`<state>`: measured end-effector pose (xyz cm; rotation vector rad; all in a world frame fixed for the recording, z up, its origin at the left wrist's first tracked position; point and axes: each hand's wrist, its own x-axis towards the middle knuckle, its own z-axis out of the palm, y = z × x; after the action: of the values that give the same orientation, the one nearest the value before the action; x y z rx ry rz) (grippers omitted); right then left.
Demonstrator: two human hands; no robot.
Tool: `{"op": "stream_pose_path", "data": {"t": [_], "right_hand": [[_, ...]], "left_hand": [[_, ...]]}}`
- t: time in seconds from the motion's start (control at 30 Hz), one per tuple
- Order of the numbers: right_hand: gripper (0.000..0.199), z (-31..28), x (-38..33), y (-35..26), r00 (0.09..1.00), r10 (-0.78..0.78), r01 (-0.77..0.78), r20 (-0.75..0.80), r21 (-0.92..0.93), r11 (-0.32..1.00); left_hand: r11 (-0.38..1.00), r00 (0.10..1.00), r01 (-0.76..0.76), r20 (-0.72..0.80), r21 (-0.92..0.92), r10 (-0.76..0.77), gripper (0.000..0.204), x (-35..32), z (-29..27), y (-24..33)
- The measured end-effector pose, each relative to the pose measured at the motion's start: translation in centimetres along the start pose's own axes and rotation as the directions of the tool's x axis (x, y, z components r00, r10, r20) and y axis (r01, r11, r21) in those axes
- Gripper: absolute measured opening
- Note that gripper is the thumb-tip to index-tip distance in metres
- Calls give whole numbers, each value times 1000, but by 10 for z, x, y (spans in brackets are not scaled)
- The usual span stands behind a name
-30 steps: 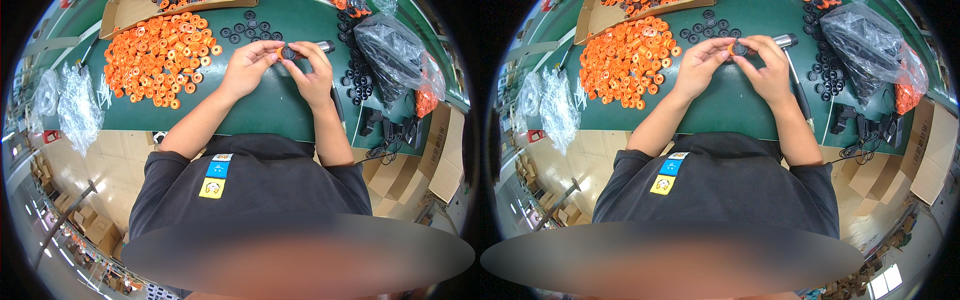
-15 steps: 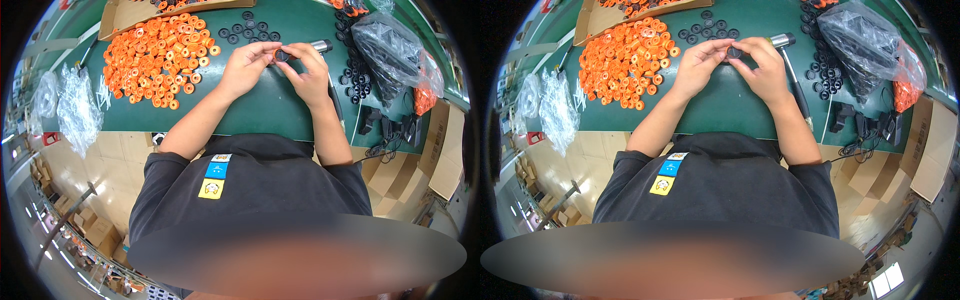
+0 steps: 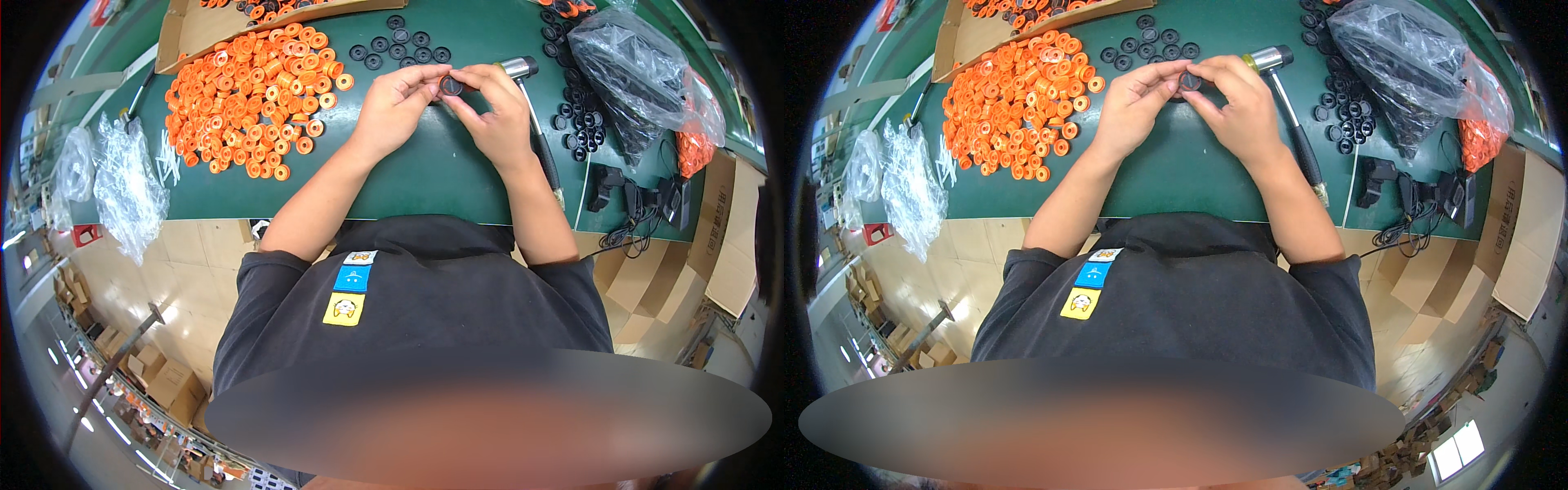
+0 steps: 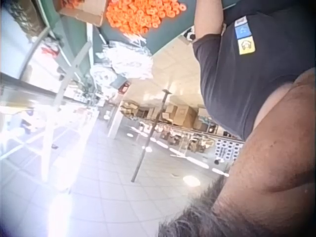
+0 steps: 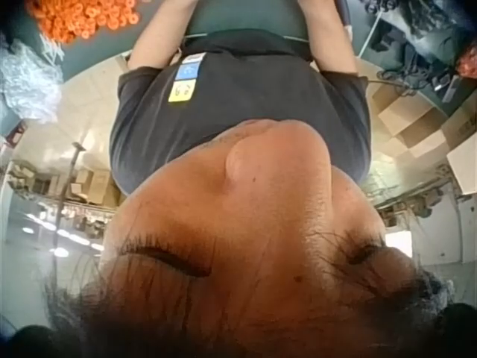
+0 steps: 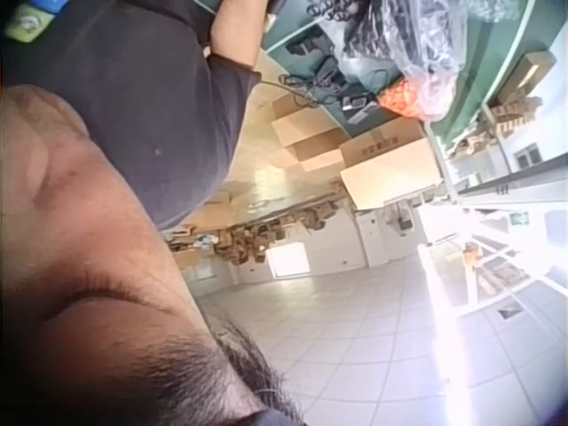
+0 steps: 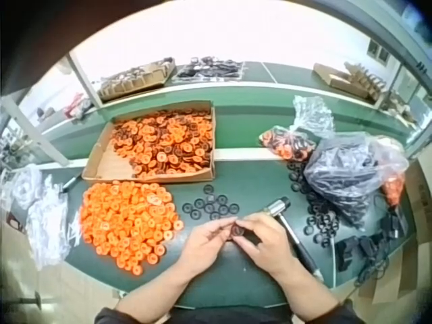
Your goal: The person inserts plastic pins into orange rings, then fits the rings together with black circular caps by hand and strikes them with a mallet.
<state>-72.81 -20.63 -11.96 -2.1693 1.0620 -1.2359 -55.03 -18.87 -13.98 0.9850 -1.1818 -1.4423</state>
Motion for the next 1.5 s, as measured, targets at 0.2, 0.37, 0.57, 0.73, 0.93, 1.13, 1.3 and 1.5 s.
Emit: {"op": "stream_pose_path", "data": {"t": [0.2,0.37,0.57,0.73,0.93,1.13,1.3,1.5], "right_hand": [[34,2,-1,0,1000,10,-9,-9,3,1000],[32,4,-1,-4,999,40,-40,-16,13,999],[31,4,-2,-6,999,35,-36,-31,-27,999],[31,4,-2,-9,999,33,-34,-32,-51,998],[30,5,-4,-8,998,60,-61,-31,-42,997],[30,7,-3,-7,998,50,-51,-42,-32,998],[31,9,-5,-5,998,62,-63,-25,-19,998],[34,11,-5,-2,977,214,-208,-3,219,953]], "left_hand": [[999,999,40,-8,7,-40,30,1,-2,-1],[998,999,39,1,47,-39,29,1,-5,-1],[999,999,37,-32,27,-36,28,1,-3,-1],[998,998,57,-37,-25,-58,26,0,-2,1],[995,994,103,-17,0,-103,25,0,-5,5],[997,997,74,-28,-38,-75,24,2,-6,2],[993,993,119,-12,-3,-119,25,4,-7,3],[992,995,94,-5,-83,-95,27,4,-4,9]]}}
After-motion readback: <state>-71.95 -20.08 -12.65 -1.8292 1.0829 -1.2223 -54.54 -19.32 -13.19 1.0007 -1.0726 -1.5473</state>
